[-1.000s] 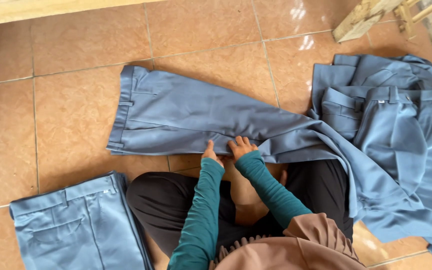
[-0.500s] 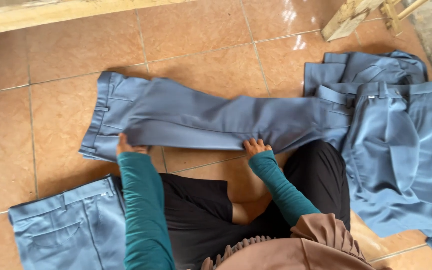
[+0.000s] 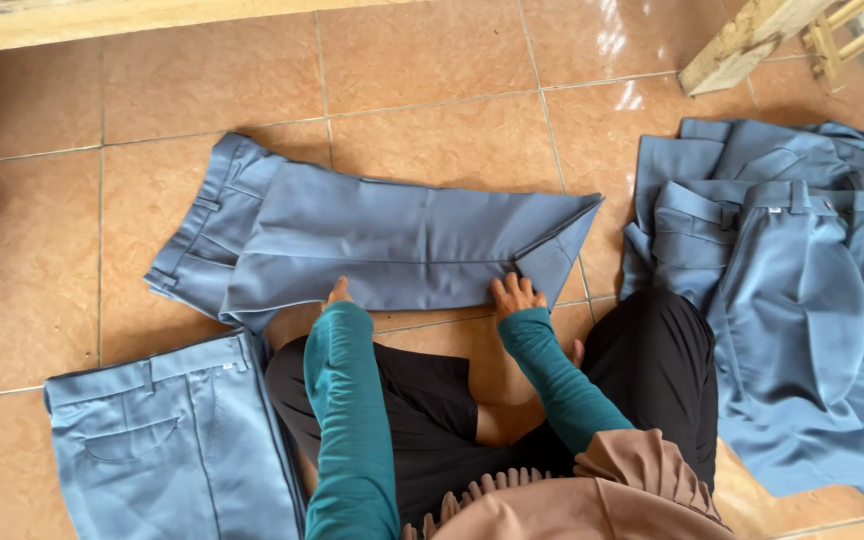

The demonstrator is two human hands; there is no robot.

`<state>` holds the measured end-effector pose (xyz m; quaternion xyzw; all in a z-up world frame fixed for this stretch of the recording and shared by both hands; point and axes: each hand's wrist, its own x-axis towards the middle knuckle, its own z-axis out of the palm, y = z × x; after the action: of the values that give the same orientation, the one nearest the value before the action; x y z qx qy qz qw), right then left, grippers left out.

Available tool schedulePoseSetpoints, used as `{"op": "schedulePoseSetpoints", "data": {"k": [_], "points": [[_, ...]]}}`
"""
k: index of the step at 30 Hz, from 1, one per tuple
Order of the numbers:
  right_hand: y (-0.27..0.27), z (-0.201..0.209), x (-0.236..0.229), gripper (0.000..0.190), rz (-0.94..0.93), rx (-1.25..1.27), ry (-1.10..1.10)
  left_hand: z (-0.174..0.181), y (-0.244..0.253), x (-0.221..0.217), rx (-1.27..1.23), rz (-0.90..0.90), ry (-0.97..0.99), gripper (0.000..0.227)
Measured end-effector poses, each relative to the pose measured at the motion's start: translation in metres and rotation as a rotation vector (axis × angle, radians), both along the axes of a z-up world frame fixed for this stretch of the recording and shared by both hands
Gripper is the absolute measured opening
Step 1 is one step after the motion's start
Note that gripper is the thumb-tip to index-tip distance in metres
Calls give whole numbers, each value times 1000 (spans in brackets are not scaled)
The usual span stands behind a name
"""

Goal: Folding blue trousers into a rectangular shape and stacking them on the floor.

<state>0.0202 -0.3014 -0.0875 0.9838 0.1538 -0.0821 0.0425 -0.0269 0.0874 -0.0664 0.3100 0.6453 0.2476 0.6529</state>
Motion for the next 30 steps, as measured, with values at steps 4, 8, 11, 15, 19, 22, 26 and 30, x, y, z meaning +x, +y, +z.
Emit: {"op": "schedulePoseSetpoints", "data": {"k": [4,8,11,15,19,22,26,30], "points": [[-41,27,7,41,-162,-40,-1,-21,-13,17,-45,-111,89,103],[-110,-14,25,78,-425,-31,293,37,-30,20,-77,-183,177,100],[-153,-76,37,84,-478,14,427,137,-60,9,-89,-120,201,94],[-154,-46,55,34,-604,308,155,35,-59,6,512,-49,306,94],[-160,-96,82,36,-685,512,96,-54,-55,25,781,-372,2,81],[-149,-100,89,49,-730,569,124,-61,-98,27,1445,-924,146,63],[-137,-73,92,59,-796,610,210,-90,-120,26,1299,-1324,563,64],[-139,-89,99,57,-828,626,245,-100,-117,24,1224,-1483,772,65]]}}
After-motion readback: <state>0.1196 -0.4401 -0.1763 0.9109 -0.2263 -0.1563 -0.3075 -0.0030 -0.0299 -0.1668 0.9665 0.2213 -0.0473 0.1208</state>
